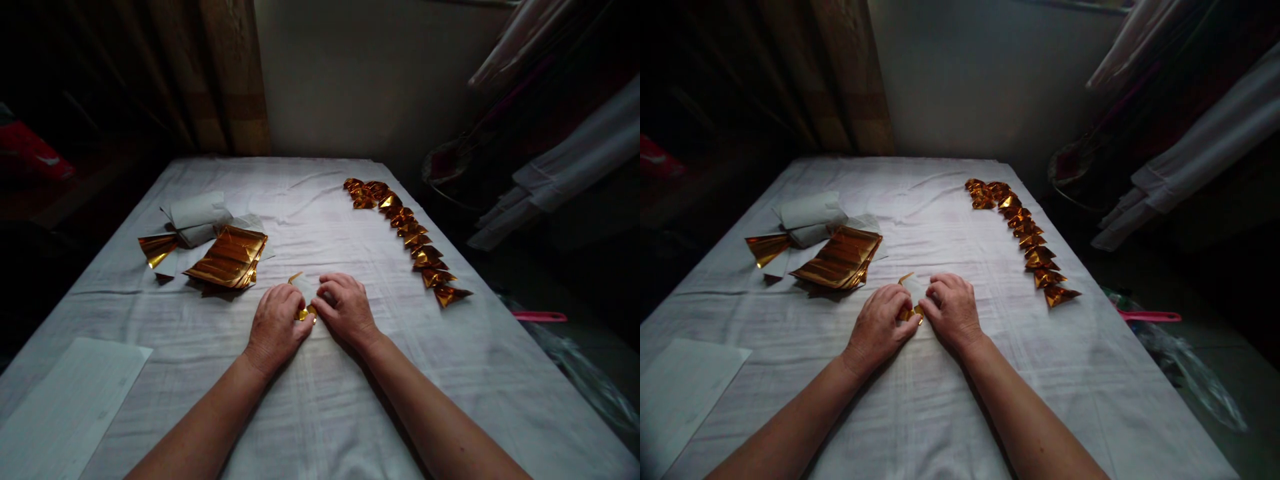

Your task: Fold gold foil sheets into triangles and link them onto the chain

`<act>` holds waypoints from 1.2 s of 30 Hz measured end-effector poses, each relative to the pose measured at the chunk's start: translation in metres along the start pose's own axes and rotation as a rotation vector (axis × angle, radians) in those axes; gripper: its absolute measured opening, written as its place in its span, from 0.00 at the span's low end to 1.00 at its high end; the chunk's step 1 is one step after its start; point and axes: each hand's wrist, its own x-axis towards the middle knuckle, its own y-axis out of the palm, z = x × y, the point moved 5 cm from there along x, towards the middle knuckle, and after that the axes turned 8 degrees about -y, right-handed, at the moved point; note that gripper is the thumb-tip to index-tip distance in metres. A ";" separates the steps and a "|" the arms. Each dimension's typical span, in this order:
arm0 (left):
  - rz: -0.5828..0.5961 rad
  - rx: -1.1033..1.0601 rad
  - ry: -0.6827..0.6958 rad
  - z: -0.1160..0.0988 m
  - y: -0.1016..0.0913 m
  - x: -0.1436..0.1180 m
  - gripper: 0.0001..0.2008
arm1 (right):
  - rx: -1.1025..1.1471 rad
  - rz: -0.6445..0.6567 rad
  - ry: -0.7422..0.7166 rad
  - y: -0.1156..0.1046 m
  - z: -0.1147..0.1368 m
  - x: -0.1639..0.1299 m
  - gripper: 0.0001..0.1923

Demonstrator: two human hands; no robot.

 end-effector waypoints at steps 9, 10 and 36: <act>-0.003 -0.006 0.007 0.000 -0.001 0.000 0.07 | -0.038 0.009 -0.011 0.001 -0.004 0.004 0.02; -0.003 -0.005 0.008 0.000 -0.001 0.000 0.07 | -0.048 0.012 -0.003 0.001 -0.006 0.007 0.03; 0.057 -0.016 0.114 0.004 -0.002 0.004 0.06 | -0.063 0.589 -0.044 0.018 -0.003 0.097 0.03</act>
